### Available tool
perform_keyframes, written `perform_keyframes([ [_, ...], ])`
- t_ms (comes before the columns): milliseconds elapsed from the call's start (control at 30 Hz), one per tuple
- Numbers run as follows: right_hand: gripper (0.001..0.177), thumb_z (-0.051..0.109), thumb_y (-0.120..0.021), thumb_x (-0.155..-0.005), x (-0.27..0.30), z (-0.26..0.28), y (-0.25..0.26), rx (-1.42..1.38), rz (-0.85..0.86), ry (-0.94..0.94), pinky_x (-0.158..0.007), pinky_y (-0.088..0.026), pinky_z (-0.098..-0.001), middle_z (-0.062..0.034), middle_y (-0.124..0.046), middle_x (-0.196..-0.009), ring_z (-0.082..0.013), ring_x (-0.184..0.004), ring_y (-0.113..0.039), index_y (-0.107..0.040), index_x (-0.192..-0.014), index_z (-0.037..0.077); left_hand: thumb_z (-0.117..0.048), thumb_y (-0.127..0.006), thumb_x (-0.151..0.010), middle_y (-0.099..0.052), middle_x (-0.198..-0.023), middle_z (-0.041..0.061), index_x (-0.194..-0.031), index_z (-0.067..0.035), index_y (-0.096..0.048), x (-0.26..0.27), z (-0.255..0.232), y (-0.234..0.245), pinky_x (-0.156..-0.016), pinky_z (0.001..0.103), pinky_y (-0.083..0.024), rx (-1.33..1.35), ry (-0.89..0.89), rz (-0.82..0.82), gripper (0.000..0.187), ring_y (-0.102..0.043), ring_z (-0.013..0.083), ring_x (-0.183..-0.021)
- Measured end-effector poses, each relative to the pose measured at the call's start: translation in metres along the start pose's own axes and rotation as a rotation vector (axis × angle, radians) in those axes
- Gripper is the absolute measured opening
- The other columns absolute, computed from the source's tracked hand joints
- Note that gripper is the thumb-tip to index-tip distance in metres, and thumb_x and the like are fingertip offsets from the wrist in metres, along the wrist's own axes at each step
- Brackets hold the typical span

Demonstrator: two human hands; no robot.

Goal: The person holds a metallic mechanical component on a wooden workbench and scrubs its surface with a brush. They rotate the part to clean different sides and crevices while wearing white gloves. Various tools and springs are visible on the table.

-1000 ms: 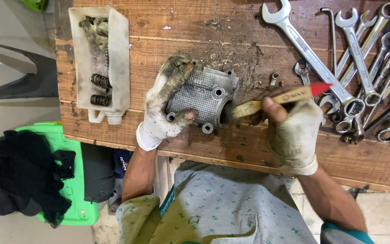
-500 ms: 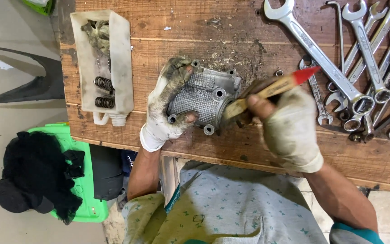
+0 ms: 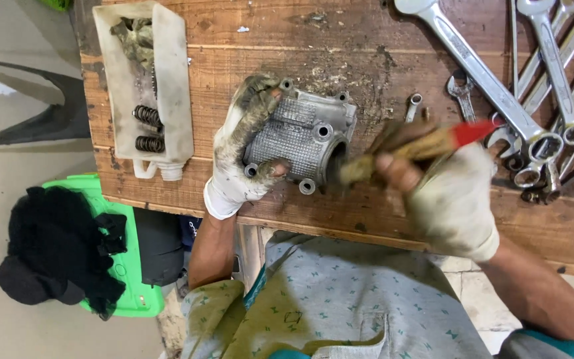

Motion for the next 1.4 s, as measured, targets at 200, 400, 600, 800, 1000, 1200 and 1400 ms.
perform_keyframes([
  [200, 0.017, -0.002, -0.076, -0.094, -0.002, -0.011, -0.002, 0.074, -0.118, 0.236, -0.104, -0.062, -0.0399, -0.0185, -0.074, -0.102, -0.0274, -0.093, -0.078, -0.064, -0.107, -0.003, -0.059, -0.055, -0.103, -0.048, -0.157, 0.021, -0.152, -0.006, -0.048, 0.001, 0.002, -0.001, -0.135, 0.062, -0.035, -0.027, 0.016, -0.006, 0.073, -0.042, 0.0434, -0.155],
  [400, 0.032, 0.02, -0.063, -0.109, -0.015, -0.009, 0.007, 0.376, -0.082, 0.098, -0.049, -0.064, -0.034, -0.02, -0.078, -0.084, -0.0277, -0.065, -0.078, -0.069, -0.108, -0.011, -0.057, -0.057, -0.104, -0.048, -0.158, 0.019, -0.154, -0.009, -0.047, 0.002, 0.003, -0.001, -0.137, 0.063, -0.033, 0.016, 0.015, -0.017, 0.07, -0.04, 0.0409, -0.157],
  [600, 0.035, 0.03, -0.057, -0.106, -0.019, -0.002, 0.013, -0.084, -0.132, -0.219, -0.065, -0.068, -0.0288, -0.0144, -0.078, -0.089, -0.0197, -0.07, -0.078, -0.068, -0.097, -0.002, -0.058, -0.056, -0.103, -0.047, -0.157, 0.021, -0.152, -0.008, -0.048, 0.002, 0.004, -0.002, -0.136, 0.064, -0.034, 0.007, -0.002, -0.022, 0.071, -0.044, 0.0427, -0.155],
  [800, 0.012, 0.008, -0.073, -0.095, -0.023, -0.008, 0.011, -0.399, -0.029, -0.676, -0.071, -0.063, -0.0321, -0.0068, -0.076, -0.09, -0.0171, -0.075, -0.073, -0.064, -0.088, 0.009, -0.058, -0.056, -0.103, -0.048, -0.155, 0.023, -0.151, -0.006, -0.048, 0.002, 0.003, -0.002, -0.134, 0.065, -0.035, 0.014, -0.002, -0.019, 0.071, -0.044, 0.0444, -0.153],
  [1000, 0.01, 0.01, -0.073, -0.091, -0.01, -0.025, -0.003, -0.369, -0.083, -0.582, -0.057, -0.058, -0.028, -0.0071, -0.072, -0.084, -0.0153, -0.067, -0.068, -0.065, -0.093, 0.006, -0.06, -0.055, -0.103, -0.048, -0.156, 0.023, -0.152, -0.006, -0.048, 0.0, 0.003, -0.002, -0.133, 0.064, -0.037, 0.003, -0.012, -0.017, 0.072, -0.044, 0.0445, -0.153],
  [1200, 0.021, 0.003, -0.078, -0.083, 0.0, -0.032, -0.023, -1.269, -0.429, -0.479, -0.049, -0.052, -0.0312, -0.0087, -0.059, -0.078, -0.0205, -0.064, -0.058, -0.059, -0.093, 0.004, -0.058, -0.055, -0.103, -0.05, -0.154, 0.02, -0.151, -0.005, -0.049, 0.0, 0.003, -0.001, -0.134, 0.064, -0.035, -0.003, -0.028, -0.03, 0.071, -0.046, 0.0427, -0.152],
  [1400, 0.024, 0.005, -0.079, -0.083, 0.008, -0.035, -0.023, -1.277, -0.434, -0.479, -0.05, -0.055, -0.033, -0.0093, -0.054, -0.069, -0.0242, -0.063, -0.061, -0.058, -0.094, 0.001, -0.059, -0.056, -0.103, -0.048, -0.156, 0.021, -0.152, -0.007, -0.048, -0.003, -0.004, 0.003, -0.133, 0.06, -0.037, 0.017, -0.009, 0.002, 0.072, -0.045, 0.0413, -0.153],
])
Point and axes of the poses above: each hand's wrist, its own x-axis away from the middle knuckle, its own y-axis out of the back of the hand, z = x × y, the point moved 1 cm from there along -x, towards the middle knuckle
